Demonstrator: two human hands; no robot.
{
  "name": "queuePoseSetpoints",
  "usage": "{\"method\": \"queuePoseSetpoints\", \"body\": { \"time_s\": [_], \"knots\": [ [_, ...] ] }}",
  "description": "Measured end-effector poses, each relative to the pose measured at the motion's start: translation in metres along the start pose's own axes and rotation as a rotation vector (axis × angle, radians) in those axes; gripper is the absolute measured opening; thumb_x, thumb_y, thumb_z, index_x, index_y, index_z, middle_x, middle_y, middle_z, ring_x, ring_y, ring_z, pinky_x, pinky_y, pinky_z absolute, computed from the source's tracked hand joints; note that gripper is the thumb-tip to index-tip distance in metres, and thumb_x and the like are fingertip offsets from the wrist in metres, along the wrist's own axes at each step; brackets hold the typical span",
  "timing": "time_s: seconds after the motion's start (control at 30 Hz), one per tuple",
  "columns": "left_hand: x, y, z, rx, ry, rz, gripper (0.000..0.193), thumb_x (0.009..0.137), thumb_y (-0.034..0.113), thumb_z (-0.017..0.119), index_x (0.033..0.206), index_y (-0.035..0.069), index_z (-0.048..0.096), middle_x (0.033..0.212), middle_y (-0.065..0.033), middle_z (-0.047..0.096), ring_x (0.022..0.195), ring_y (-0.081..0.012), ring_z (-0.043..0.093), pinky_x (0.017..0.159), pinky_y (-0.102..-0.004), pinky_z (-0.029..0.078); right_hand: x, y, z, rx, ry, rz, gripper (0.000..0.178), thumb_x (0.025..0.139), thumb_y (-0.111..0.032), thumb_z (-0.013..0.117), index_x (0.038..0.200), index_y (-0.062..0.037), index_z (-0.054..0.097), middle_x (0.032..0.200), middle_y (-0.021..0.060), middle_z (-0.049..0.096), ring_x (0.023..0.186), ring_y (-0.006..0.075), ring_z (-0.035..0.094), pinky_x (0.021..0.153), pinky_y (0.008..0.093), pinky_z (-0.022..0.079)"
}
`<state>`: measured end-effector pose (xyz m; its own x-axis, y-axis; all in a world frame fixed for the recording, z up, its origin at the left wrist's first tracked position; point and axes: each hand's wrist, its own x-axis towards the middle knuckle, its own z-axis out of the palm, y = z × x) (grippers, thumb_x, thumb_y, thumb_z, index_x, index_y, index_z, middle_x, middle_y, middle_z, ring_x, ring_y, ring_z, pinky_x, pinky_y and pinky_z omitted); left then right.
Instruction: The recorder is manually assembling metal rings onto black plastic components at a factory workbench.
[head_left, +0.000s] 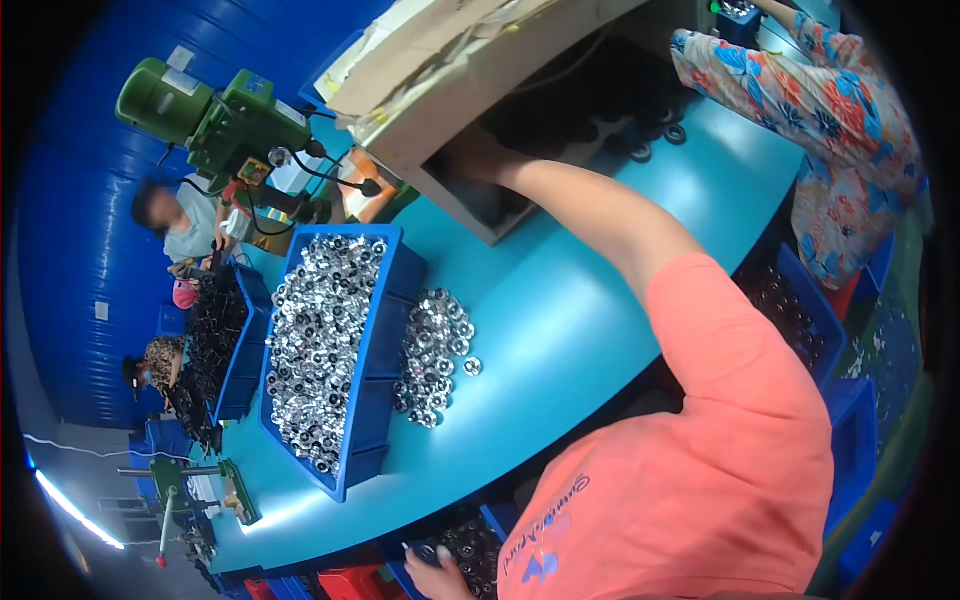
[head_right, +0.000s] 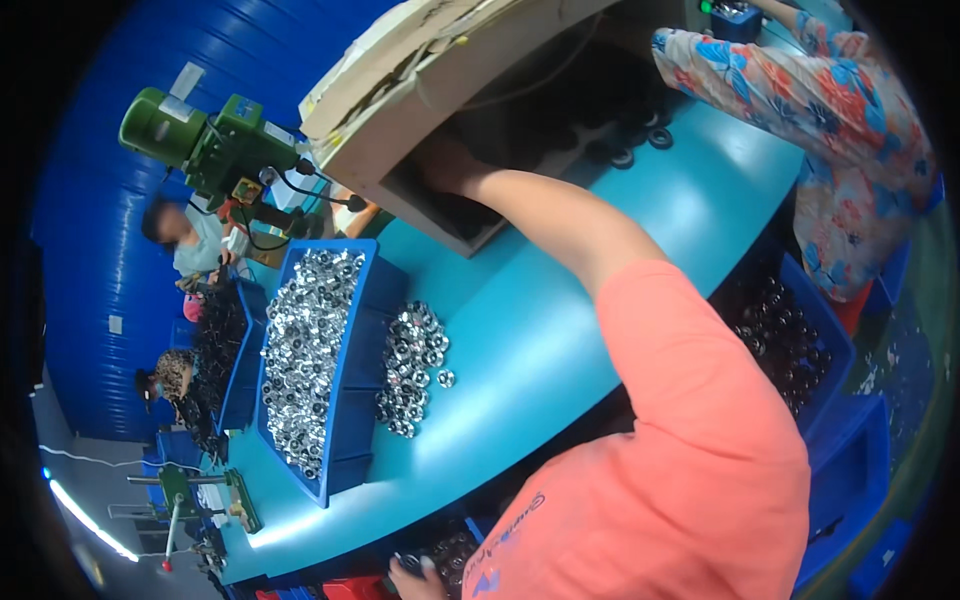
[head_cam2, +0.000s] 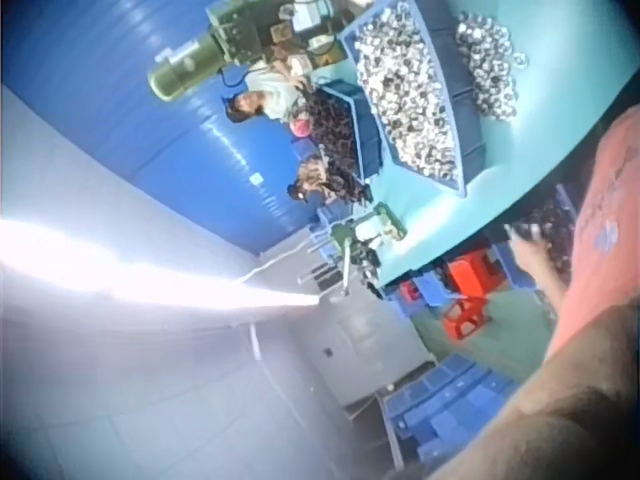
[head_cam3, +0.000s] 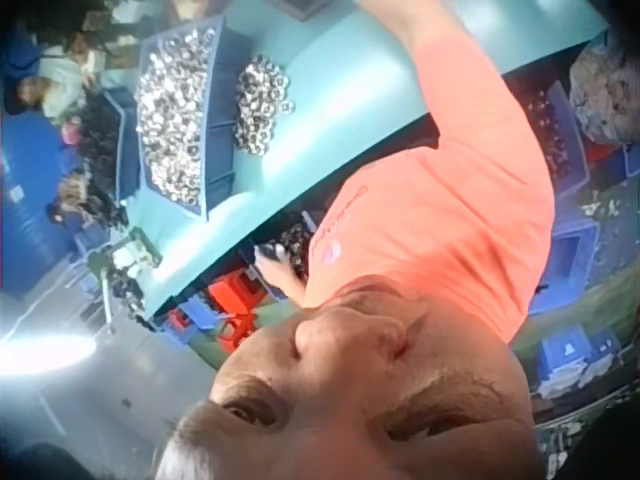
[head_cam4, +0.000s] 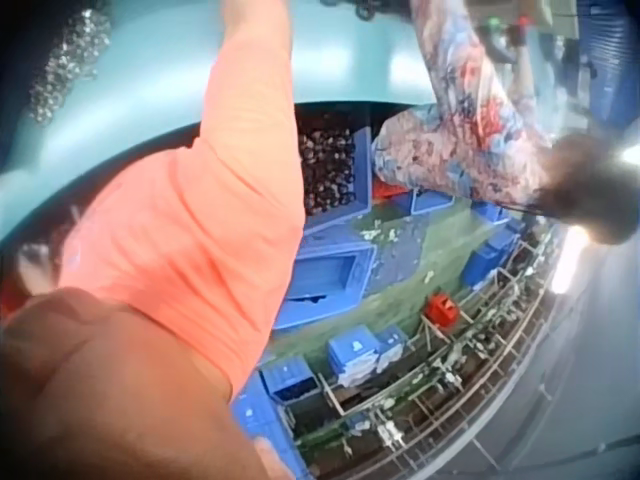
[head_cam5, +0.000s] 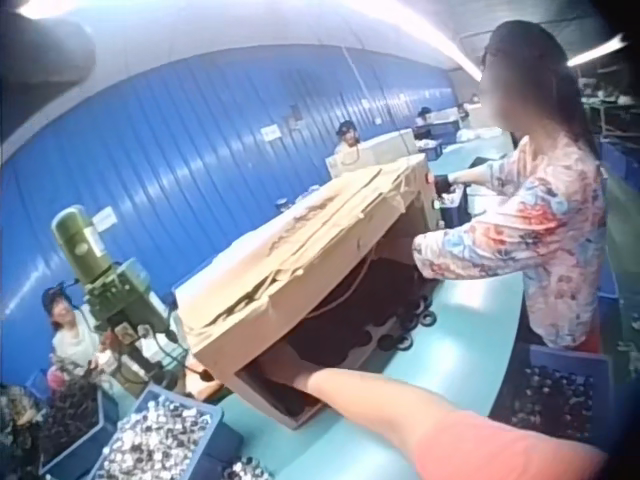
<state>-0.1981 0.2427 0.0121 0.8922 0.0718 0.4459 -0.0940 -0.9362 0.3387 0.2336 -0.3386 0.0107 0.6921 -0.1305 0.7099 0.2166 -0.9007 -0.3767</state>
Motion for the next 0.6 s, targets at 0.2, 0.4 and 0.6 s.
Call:
{"method": "queuePoseSetpoints", "body": {
  "time_s": [0.2, 0.4, 0.6],
  "knots": [
    [0.029, 0.026, 0.026, -0.031, 0.018, 0.13, 0.032, 0.09, 0.012, 0.07, 0.118, -0.001, 0.061, 0.094, -0.0138, 0.065, 0.08, -0.028, 0.063, 0.073, -0.0393, 0.05, 0.016, -0.008, 0.01, -0.114, 0.203, -0.042, 0.033, 0.096, -0.017, 0.053, 0.122, -0.0007, 0.065, 0.125, 0.0243, 0.064, 0.12, 0.0372, 0.061, 0.103, 0.0482, 0.047],
    [0.095, 0.097, 0.085, -0.266, -0.031, 0.502, 0.029, 0.09, 0.009, 0.071, 0.117, 0.0, 0.064, 0.088, -0.0126, 0.068, 0.074, -0.0287, 0.065, 0.066, -0.0392, 0.05, 0.002, -0.021, 0.004, -0.196, 0.223, -0.053, 0.034, 0.096, -0.017, 0.052, 0.124, -0.001, 0.063, 0.128, 0.024, 0.062, 0.122, 0.0373, 0.059, 0.105, 0.0487, 0.046],
    [0.135, 0.152, 0.123, -0.462, -0.1, 0.754, 0.027, 0.089, 0.004, 0.072, 0.115, 0.001, 0.066, 0.083, -0.0117, 0.07, 0.068, -0.0283, 0.066, 0.06, -0.0386, 0.05, -0.003, -0.018, -0.003, -0.234, 0.218, -0.049, 0.035, 0.097, -0.017, 0.052, 0.126, -0.0013, 0.062, 0.13, 0.0237, 0.061, 0.124, 0.0374, 0.058, 0.106, 0.0492, 0.044]
  ]
}}
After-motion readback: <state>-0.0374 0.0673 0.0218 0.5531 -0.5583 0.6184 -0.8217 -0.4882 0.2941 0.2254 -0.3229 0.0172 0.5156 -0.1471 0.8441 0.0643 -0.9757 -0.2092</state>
